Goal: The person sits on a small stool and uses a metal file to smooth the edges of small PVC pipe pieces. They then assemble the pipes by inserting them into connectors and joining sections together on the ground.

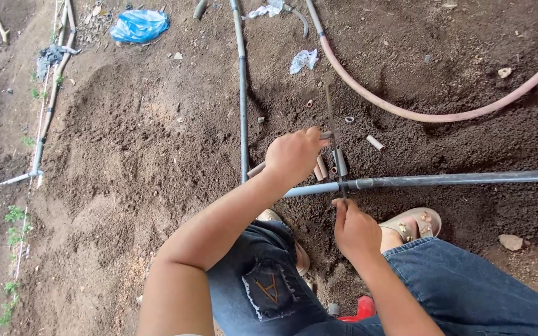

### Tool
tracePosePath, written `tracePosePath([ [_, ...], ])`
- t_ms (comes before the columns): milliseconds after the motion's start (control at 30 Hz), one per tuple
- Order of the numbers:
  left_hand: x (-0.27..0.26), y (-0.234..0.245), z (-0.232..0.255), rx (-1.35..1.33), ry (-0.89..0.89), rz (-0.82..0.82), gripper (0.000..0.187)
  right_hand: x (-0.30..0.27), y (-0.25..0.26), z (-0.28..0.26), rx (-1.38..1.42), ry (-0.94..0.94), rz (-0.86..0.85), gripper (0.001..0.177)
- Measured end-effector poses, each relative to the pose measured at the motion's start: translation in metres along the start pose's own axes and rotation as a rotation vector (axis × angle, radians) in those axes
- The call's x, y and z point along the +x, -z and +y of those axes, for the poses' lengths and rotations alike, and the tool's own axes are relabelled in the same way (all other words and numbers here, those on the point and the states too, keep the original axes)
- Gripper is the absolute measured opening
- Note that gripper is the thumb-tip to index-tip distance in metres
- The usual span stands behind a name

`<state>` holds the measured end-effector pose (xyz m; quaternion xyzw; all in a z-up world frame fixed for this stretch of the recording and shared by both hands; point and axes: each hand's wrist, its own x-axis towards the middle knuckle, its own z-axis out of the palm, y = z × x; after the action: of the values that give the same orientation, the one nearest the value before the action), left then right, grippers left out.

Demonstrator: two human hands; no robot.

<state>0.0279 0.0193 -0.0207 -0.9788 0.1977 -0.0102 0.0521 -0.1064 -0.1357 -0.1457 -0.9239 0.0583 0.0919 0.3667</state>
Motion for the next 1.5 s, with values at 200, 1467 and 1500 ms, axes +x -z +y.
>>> tracePosePath([
  [200,-0.017,0.029,-0.006,-0.136,0.067,-0.036,0.061,-0.003,-0.008,-0.008,0.012,0.077,0.009,0.051],
  [1467,-0.004,-0.001,-0.021,-0.036,0.103,0.082,0.052,0.0,-0.002,-0.007,-0.016,0.268,0.142,0.035],
  [1500,-0.004,0.001,-0.021,-0.05,0.12,0.047,0.054,0.0,-0.001,-0.008,-0.025,0.258,0.135,0.034],
])
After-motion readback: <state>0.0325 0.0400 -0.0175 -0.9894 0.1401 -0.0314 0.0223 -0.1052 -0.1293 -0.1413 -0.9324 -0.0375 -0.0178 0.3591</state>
